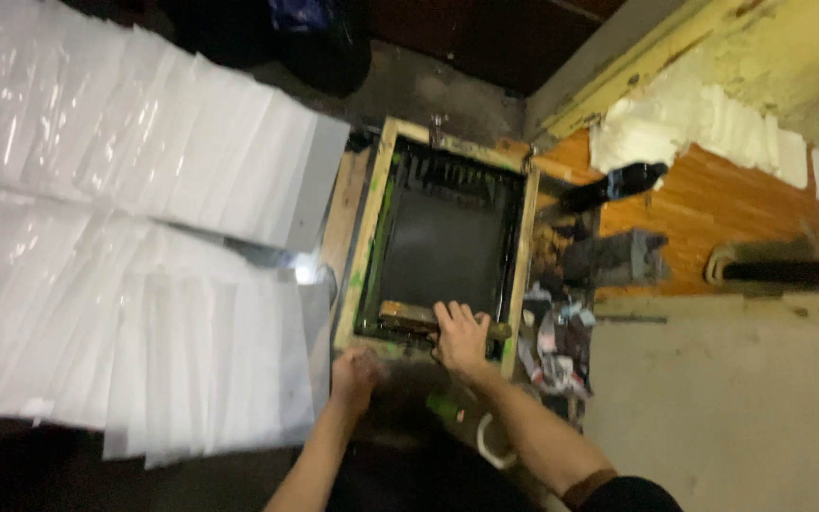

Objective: Manually screen printing a logo onto white sheets using a squeegee and a screen frame.

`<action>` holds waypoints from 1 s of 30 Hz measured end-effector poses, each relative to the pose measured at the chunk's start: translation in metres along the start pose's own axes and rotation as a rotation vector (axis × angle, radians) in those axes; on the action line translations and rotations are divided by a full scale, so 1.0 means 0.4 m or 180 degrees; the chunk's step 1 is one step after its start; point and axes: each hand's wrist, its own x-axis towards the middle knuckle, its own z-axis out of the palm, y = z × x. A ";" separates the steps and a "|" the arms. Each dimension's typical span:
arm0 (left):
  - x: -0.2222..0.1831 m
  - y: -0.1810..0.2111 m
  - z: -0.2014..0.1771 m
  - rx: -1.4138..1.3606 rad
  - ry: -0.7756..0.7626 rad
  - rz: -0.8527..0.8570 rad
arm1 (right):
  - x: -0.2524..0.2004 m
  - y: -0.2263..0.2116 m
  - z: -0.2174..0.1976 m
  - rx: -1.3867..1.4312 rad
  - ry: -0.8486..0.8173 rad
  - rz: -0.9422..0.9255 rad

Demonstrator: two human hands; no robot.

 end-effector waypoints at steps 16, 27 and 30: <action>-0.086 0.024 0.071 0.0564 0.0558 0.0091 | 0.336 0.146 -0.330 0.0082 0.0304 -0.0029; -0.130 0.286 0.488 0.3313 -0.1358 0.2884 | -0.072 0.250 -0.614 0.0344 0.4046 -0.0437; 0.027 0.240 0.442 0.3856 -0.0081 0.3566 | -0.017 0.274 -0.722 0.0541 0.4156 -0.0189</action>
